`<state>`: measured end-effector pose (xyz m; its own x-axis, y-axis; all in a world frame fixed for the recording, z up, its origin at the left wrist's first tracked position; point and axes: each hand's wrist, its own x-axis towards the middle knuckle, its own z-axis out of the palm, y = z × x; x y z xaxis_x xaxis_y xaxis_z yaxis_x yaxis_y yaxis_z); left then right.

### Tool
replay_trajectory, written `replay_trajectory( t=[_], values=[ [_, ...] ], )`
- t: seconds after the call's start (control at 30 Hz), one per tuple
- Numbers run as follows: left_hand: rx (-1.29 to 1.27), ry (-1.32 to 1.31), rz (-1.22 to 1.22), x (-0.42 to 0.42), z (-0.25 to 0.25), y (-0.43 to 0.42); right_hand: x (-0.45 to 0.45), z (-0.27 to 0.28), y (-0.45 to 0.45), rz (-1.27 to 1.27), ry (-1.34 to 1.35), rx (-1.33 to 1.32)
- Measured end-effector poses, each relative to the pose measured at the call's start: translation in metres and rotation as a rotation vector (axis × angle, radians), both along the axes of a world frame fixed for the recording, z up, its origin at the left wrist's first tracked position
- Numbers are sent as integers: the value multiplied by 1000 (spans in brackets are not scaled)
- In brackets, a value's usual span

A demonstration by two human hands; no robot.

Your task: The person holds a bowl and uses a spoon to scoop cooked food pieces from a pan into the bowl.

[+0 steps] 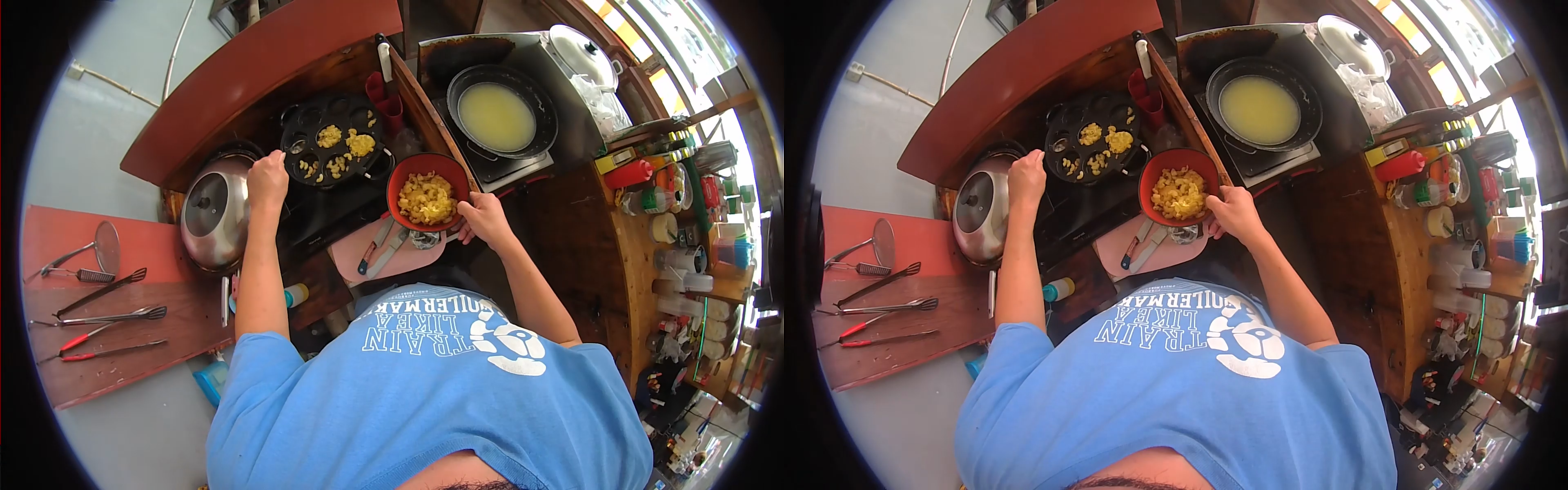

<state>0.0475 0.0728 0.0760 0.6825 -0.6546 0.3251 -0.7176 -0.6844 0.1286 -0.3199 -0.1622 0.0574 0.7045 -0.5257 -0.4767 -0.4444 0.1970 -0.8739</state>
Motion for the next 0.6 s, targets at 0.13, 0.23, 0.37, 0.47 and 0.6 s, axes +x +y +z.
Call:
replay_trajectory(
  t=[0.13,0.23,0.37,0.47,0.6],
  values=[
    [15,-13,-20,-5,-10,7,0,3,1,0,0,-2],
    [2,-49,-19,-9,-11,15,0,0,1,-9,-10,-20],
    [52,-33,-38,-13,-18,18,-2,-6,-1,-14,-25,-24],
    [75,-3,-20,-20,-19,17,-1,-4,0,-26,-24,-16],
    [33,61,102,-30,-10,19,-1,-5,0,-23,-28,-9]
  ],
)
